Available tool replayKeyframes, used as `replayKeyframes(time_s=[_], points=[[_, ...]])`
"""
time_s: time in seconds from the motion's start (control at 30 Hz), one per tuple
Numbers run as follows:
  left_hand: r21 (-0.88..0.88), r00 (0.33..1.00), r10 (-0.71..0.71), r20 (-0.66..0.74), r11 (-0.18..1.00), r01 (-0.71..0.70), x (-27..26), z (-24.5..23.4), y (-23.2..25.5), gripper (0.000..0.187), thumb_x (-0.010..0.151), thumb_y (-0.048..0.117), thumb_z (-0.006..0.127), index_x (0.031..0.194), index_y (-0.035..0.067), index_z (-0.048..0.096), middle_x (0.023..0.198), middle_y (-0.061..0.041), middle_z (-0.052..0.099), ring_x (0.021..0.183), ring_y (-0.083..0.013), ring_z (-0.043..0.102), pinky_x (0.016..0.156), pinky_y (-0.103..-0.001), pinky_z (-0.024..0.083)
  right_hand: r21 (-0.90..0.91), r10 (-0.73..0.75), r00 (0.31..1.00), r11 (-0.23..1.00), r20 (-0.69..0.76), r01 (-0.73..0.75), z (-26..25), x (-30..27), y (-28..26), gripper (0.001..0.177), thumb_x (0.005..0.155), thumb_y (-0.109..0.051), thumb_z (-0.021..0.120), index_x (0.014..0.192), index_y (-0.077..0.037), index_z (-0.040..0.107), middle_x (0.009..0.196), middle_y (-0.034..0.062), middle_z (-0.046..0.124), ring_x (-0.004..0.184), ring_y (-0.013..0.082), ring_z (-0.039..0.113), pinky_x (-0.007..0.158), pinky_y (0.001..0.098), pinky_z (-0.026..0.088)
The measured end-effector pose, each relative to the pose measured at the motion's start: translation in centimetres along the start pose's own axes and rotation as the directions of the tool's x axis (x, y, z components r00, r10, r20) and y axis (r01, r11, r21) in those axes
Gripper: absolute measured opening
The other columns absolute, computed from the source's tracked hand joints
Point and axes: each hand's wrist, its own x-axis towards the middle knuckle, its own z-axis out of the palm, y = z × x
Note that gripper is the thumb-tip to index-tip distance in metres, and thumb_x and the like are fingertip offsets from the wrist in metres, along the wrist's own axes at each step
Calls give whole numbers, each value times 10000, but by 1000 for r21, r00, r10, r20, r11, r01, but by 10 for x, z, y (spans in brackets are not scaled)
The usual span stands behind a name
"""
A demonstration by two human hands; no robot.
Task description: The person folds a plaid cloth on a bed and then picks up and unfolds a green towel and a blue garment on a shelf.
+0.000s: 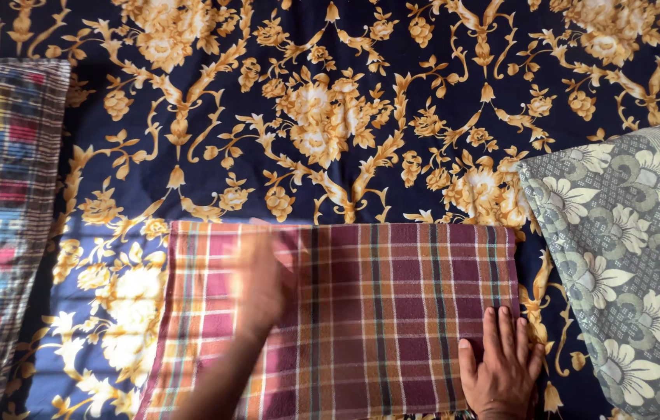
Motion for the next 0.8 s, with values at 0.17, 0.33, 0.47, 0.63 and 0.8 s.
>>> replayKeyframes(time_s=[0.17, 0.33, 0.47, 0.63, 0.8], points=[[438, 679, -328, 656, 899, 11, -49, 13, 68, 810, 1008, 452, 412, 1636, 99, 43, 1731, -143, 4, 1567, -368, -46, 1206, -541, -50, -2, -7, 1000, 1000, 3, 7, -6, 2, -3, 739, 927, -591, 394, 1572, -233, 345, 1654, 44, 299, 1558, 296, 187, 1243, 608, 80], [442, 779, -252, 575, 896, -36, -70, 24, 53, 726, 1022, 464, 374, 1608, 119, 118, 1694, -111, 86, 1565, -311, 18, 1252, -530, -27, -12, -28, 999, 1000, 17, 29, -5, 0, 0, 739, 954, -612, 338, 1585, -226, 311, 1665, 50, 273, 1559, 296, 172, 1242, 603, 68], [480, 777, -264, 572, 876, -56, -72, 36, 43, 723, 1020, 495, 322, 1606, 138, 93, 1692, -98, 62, 1555, -297, 8, 1239, -526, -26, -51, -36, 999, 998, 37, 38, 3, 4, 4, 754, 961, -637, 299, 1591, -225, 276, 1669, 48, 236, 1552, 288, 148, 1232, 597, 58], [482, 854, -198, 482, 873, -70, -80, 37, 42, 712, 1016, 505, 304, 1596, 141, 108, 1728, -124, 73, 1555, -320, 29, 1218, -532, -6, -40, -60, 996, 997, 66, 63, 9, 6, 16, 794, 944, -656, 298, 1598, -209, 253, 1678, 55, 211, 1552, 305, 125, 1211, 615, 41], [588, 782, -372, 501, 809, 8, -82, 9, 42, 726, 1036, 524, 292, 1615, 143, 77, 1693, -96, 45, 1546, -296, 51, 1233, -561, 20, -85, 33, 962, 996, 270, -10, -2, 17, 3, 888, 930, -734, 322, 1582, -137, 234, 1669, 118, 147, 1512, 377, 38, 1093, 726, -83]])
